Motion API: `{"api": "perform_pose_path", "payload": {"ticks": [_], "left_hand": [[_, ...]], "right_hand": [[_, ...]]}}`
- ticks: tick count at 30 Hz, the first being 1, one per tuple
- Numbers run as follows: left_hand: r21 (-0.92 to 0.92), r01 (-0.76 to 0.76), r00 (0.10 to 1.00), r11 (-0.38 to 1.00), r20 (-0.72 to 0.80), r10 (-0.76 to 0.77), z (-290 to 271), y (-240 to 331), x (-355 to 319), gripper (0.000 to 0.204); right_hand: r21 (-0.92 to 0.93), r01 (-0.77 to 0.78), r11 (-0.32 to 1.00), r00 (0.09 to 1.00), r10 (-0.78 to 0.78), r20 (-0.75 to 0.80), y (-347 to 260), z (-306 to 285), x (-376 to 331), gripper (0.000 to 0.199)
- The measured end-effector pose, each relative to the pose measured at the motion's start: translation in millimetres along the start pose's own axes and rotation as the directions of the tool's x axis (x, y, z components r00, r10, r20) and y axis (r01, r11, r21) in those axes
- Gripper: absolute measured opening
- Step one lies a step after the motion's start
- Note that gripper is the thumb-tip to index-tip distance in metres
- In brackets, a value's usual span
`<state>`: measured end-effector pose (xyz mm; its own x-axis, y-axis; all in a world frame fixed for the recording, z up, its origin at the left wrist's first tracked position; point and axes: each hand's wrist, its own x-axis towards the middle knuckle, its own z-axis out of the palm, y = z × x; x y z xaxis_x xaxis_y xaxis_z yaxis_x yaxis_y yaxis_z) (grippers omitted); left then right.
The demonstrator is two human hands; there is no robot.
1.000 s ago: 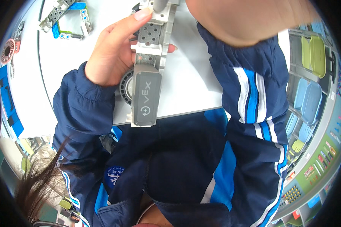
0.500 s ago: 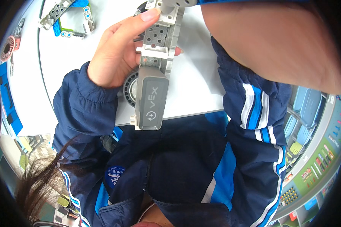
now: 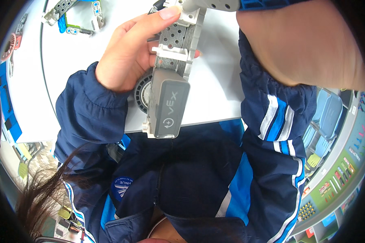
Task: The person assembles a small wheeled robot using VEX robotics parts. They attach wheels to a chassis, connect a motor, and use pliers to secure components. The person repeatedly adjusts and reattaches parts to ensure proper fit.
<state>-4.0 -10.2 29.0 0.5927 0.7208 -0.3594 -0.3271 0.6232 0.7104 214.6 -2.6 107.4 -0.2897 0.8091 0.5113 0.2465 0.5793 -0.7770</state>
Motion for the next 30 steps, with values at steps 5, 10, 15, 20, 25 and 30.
{"api": "perform_pose_path", "payload": {"ticks": [5,10,15,20,25,30], "left_hand": [[-0.087,-0.002,1.000,0.996,0.016,0.003,-5.2,-0.5,4.0,0.040],[-0.086,0.143,0.990,0.986,0.004,-0.143,-7.1,10.6,5.2,0.044],[0.104,-0.005,1.000,0.995,0.022,0.002,-12.8,7.4,3.7,0.052],[0.112,-0.039,0.998,0.993,0.045,0.034,-15.2,7.8,4.4,0.051],[0.085,-0.010,0.999,0.996,0.036,0.007,-10.8,-4.1,-2.6,0.050],[0.065,-0.012,0.999,0.998,0.035,0.010,-7.0,-12.3,-6.4,0.049]], "right_hand": [[0.024,0.000,1.000,1.000,0.001,-0.003,1.8,1.2,1.0,0.020],[0.044,-0.007,0.999,1.000,0.007,-0.002,5.2,4.2,2.0,0.020],[0.064,-0.009,0.998,1.000,0.009,0.000,6.7,4.8,6.0,0.020],[0.075,-0.014,0.997,1.000,0.014,-0.002,6.9,6.4,9.3,0.021],[0.080,-0.012,0.997,1.000,0.012,-0.009,1.0,4.6,-0.1,0.021],[0.094,-0.012,0.995,1.000,0.013,-0.006,-2.6,2.8,-7.3,0.022]]}}
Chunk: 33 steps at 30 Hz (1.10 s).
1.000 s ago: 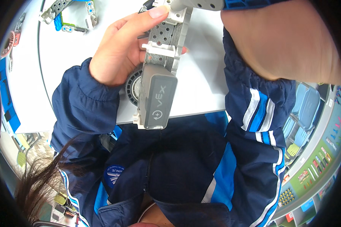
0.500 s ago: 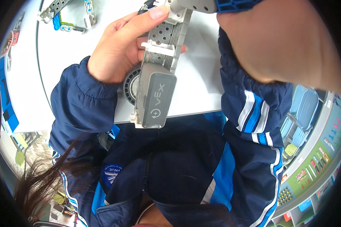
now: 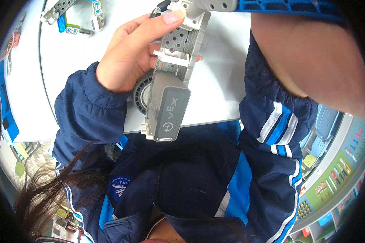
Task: The person assembles a small wheeled robot using VEX robotics parts. They attach wheels to a chassis, connect a motor, and use pliers to secure components. The person repeatedly adjusts and reattaches parts to ensure proper fit.
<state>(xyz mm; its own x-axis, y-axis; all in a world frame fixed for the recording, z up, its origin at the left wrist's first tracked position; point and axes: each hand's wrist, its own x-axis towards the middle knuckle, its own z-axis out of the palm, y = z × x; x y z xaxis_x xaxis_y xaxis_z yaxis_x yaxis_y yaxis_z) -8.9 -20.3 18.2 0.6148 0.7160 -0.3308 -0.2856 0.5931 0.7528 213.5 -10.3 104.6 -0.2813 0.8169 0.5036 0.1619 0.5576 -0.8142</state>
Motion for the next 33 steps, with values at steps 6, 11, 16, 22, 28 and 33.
{"api": "perform_pose_path", "payload": {"ticks": [6,11,16,22,28,33], "left_hand": [[0.032,-0.005,1.000,0.999,-0.003,0.005,-2.5,0.1,-1.3,0.050],[0.021,0.005,1.000,1.000,0.007,-0.005,-3.0,0.8,-0.8,0.050],[0.010,0.013,0.999,1.000,-0.034,-0.012,2.3,2.9,-0.6,0.051],[0.036,-0.013,1.000,0.999,-0.021,0.013,-0.5,0.6,-3.0,0.053],[0.065,-0.013,0.999,0.998,-0.035,0.015,1.4,6.7,-3.2,0.056],[0.076,0.056,0.996,0.996,-0.074,-0.051,-9.0,2.1,0.3,0.060]], "right_hand": [[0.009,0.008,1.000,1.000,-0.008,0.004,0.2,-0.8,2.9,0.022],[0.016,0.014,1.000,1.000,-0.014,0.005,4.5,0.8,6.0,0.023],[0.046,0.042,0.998,0.999,-0.041,-0.006,5.8,-2.6,5.7,0.024],[0.065,0.033,0.997,0.999,-0.032,-0.022,-1.2,-2.9,1.9,0.025],[0.041,-0.023,0.999,1.000,0.024,-0.010,1.5,5.7,2.0,0.026],[-0.001,-0.070,0.998,0.997,0.070,0.037,0.9,22.6,2.3,0.027]]}}
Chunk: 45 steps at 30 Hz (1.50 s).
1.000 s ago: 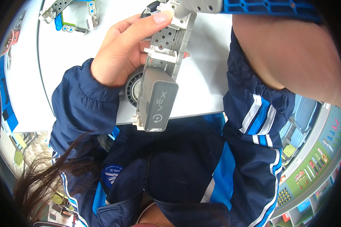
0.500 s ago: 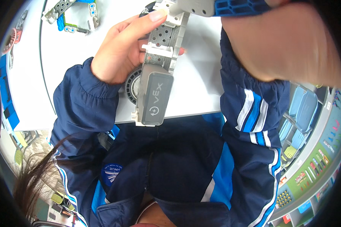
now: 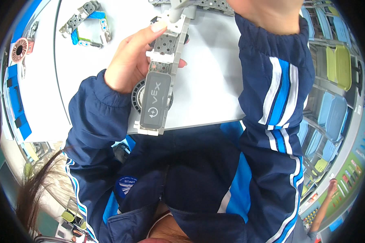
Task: The person assembles a small wheeled robot using VEX robotics parts. They attach wheels to a chassis, connect a motor, and use pliers to secure components. The person repeatedly adjusts and reattaches parts to ensure proper fit.
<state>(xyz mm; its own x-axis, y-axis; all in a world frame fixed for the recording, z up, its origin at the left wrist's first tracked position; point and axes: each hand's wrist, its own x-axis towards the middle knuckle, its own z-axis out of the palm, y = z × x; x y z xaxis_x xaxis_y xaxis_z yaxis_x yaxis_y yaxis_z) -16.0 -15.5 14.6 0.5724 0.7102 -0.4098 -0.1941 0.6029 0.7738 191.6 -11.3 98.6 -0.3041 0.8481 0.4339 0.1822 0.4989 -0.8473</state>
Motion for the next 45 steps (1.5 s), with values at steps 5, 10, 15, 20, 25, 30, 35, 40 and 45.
{"api": "perform_pose_path", "payload": {"ticks": [5,10,15,20,25,30,35,40,45], "left_hand": [[-0.036,0.029,0.999,0.999,0.035,-0.028,19.5,18.4,-4.8,0.059],[-0.078,0.031,0.999,0.996,-0.020,-0.033,12.3,13.1,-6.7,0.057],[-0.033,0.053,0.995,0.998,-0.079,-0.056,11.1,12.1,-8.6,0.059],[0.009,0.070,0.997,0.997,-0.025,-0.070,13.0,12.8,-0.7,0.060],[0.021,0.045,0.999,0.999,0.011,-0.046,10.5,13.2,-5.0,0.060],[0.008,-0.011,0.997,1.000,0.075,0.010,2.1,4.1,-4.4,0.062],[-0.042,-0.022,0.990,0.999,0.141,0.028,-5.8,-1.7,-4.9,0.057],[-0.141,-0.036,0.987,0.989,0.151,0.057,-7.8,-4.8,-9.3,0.047],[-0.128,-0.045,0.984,0.991,0.163,0.066,-6.0,-2.6,-10.6,0.047]], "right_hand": [[-0.097,-0.073,0.993,0.996,0.077,0.037,-21.2,1.8,9.0,0.028],[-0.010,-0.034,0.999,0.993,0.035,0.111,-10.6,20.6,14.4,0.029],[0.496,0.330,0.803,0.939,-0.331,-0.090,8.2,13.9,29.9,0.049],[0.579,0.220,0.785,0.955,-0.052,-0.293,-12.4,0.9,29.5,0.052],[0.641,-0.133,0.756,0.924,0.329,-0.195,-9.2,0.2,14.3,0.030],[-0.064,-0.308,0.949,0.949,0.312,0.052,26.1,-4.7,-20.6,0.040],[0.184,-0.484,0.855,0.874,0.466,0.137,33.7,22.6,-37.2,0.040],[0.442,-0.560,0.701,0.826,0.516,0.227,31.5,30.6,-48.4,0.054],[0.456,-0.548,0.701,0.834,0.498,0.237,33.0,28.0,-48.7,0.060]]}}
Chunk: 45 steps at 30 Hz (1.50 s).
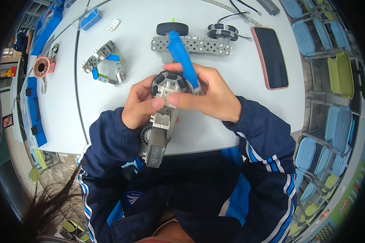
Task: The person assembles a small wheeled robot using VEX robotics parts. They attach wheels to a chassis, connect a motor, and use pliers to secure components. The person repeatedly adjusts and reattaches parts to ensure proper fit.
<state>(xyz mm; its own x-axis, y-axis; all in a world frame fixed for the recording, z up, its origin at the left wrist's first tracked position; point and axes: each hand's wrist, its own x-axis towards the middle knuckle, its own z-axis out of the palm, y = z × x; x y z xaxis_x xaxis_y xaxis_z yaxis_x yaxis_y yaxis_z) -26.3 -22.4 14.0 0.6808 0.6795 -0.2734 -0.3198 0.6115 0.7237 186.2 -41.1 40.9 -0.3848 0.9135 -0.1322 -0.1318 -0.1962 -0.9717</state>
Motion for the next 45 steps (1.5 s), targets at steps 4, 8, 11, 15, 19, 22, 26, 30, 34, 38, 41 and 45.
{"api": "perform_pose_path", "payload": {"ticks": [4,8,11,15,19,22,26,30,34,38,41,45], "left_hand": [[0.016,-0.016,1.000,1.000,-0.007,0.016,1.1,1.0,-1.8,0.047],[0.009,-0.031,0.999,0.999,0.017,0.031,-0.8,-3.2,-0.2,0.046],[0.016,-0.034,0.999,0.999,-0.001,0.034,0.1,-3.2,-1.9,0.045],[0.013,-0.038,0.999,0.999,0.022,0.038,0.2,-2.8,-1.5,0.046],[-0.019,-0.015,0.999,1.000,0.039,0.015,1.6,0.5,-1.3,0.050],[-0.045,0.026,0.999,0.999,0.045,-0.024,-1.3,3.1,-0.1,0.055],[-0.087,0.025,0.998,0.996,0.063,-0.020,-3.9,2.1,0.3,0.056],[-0.178,0.039,0.993,0.983,0.115,-0.018,-5.5,3.3,4.7,0.053],[-0.178,0.024,0.992,0.984,0.129,-0.001,-5.8,5.0,6.1,0.055],[-0.163,0.051,0.989,0.985,0.144,-0.027,-9.9,4.6,9.0,0.058],[-0.244,0.092,0.978,0.965,0.206,-0.041,-12.4,4.9,9.0,0.061],[-0.124,0.071,0.983,0.990,0.179,-0.048,-9.9,7.3,8.6,0.071]], "right_hand": [[0.003,-0.020,1.000,1.000,0.020,-0.002,-0.6,2.0,-1.0,0.063],[0.055,-0.029,0.998,0.999,0.030,-0.023,4.2,4.4,-4.3,0.064],[0.104,-0.056,0.993,0.998,0.059,-0.027,4.4,6.9,-3.6,0.064],[0.137,-0.013,0.991,0.999,0.017,-0.032,10.2,7.2,-5.5,0.063],[0.113,-0.049,0.992,0.999,0.050,-0.010,-1.5,4.1,-4.1,0.063],[-0.073,0.000,0.997,1.000,-0.002,-0.023,-14.4,-6.1,-1.0,0.061],[-0.343,0.070,0.937,0.955,-0.162,-0.247,-42.3,-40.2,-8.0,0.049],[-0.409,0.003,0.913,0.855,-0.214,-0.471,-42.4,-83.8,-24.2,0.041],[-0.433,0.079,0.898,0.798,-0.317,-0.513,-27.5,-100.2,-17.1,0.043],[-0.750,0.057,0.659,0.866,-0.406,-0.291,-34.4,-129.1,15.1,0.053],[-0.860,0.185,0.476,0.947,-0.319,0.027,-42.9,-151.4,51.0,0.063],[-0.856,0.177,0.486,0.983,-0.050,0.175,-60.9,-147.2,102.9,0.064]]}}
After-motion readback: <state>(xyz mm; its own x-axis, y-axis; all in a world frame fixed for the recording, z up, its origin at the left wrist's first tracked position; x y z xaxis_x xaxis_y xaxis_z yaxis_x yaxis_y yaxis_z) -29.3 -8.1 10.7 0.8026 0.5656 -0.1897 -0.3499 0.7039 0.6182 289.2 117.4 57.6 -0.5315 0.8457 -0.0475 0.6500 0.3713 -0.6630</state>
